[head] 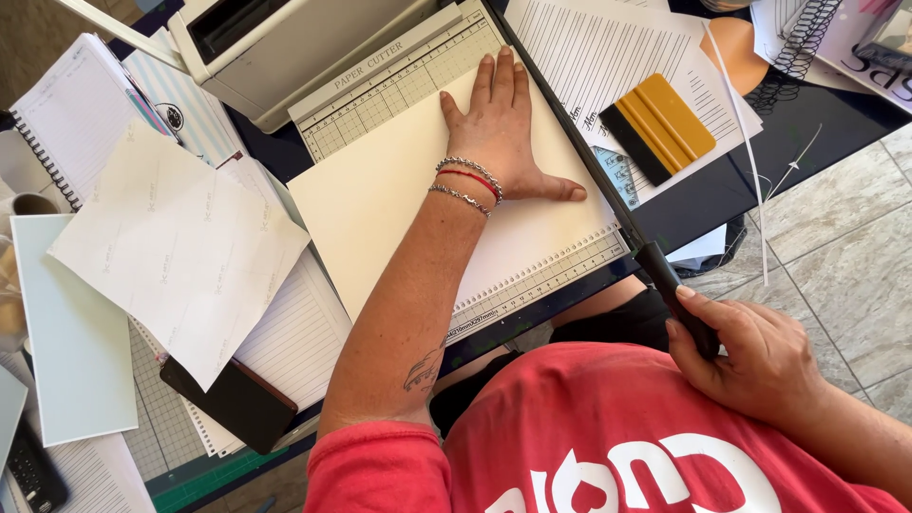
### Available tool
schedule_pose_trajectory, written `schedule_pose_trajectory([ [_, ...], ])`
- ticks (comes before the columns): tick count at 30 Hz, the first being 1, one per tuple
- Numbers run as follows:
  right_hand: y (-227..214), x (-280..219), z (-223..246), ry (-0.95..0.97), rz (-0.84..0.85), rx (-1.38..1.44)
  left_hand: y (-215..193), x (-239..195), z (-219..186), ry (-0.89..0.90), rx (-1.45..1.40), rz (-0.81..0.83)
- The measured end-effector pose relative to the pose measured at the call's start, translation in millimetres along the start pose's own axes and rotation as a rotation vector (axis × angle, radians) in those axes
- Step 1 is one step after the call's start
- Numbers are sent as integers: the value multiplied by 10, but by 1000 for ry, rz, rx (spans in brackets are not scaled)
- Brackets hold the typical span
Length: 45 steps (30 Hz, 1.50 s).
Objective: Assembling a custom spiral-bound notebook by smoothing the cover, trimming pages, and organizing the contents.
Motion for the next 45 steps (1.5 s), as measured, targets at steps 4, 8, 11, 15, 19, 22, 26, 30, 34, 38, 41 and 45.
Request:
schedule_pose_trajectory([
  [4,-63,165,89,232,206,-95,-15,1,-6,-1,-8,14],
  [8,-104,508,316,386,502,-140,-24,-14,-5,1,-13,26],
  [11,89,414,243,338,464,-261,-15,-13,-3,-5,-26,23],
  [15,137,325,222,227,351,-335,-9,-28,-7,6,-41,26],
  [19,149,307,200,183,346,-346,-12,-13,-5,4,-41,11],
  [22,148,304,181,173,367,-362,-3,0,-6,-3,-38,-5],
  [26,156,291,178,190,381,-307,25,11,-11,-9,-24,-15],
  [30,259,253,115,185,345,-325,-57,-27,14,-4,-53,6],
  [34,316,171,52,270,411,-245,-16,-18,-4,6,-49,24],
  [38,135,324,123,329,410,-147,-6,-19,4,5,-41,5],
  [41,55,421,203,277,353,-157,-22,-15,13,6,-54,23],
  [45,12,436,233,288,346,-197,-7,-22,2,15,-29,54],
])
Point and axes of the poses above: each hand's wrist, its own x-axis towards the middle knuckle, its own y-axis out of the palm, z = x × y, the point moved 4 cm from there along x, towards the middle knuckle, and after that the axes turned 7 degrees about x, right-handed, at the moved point
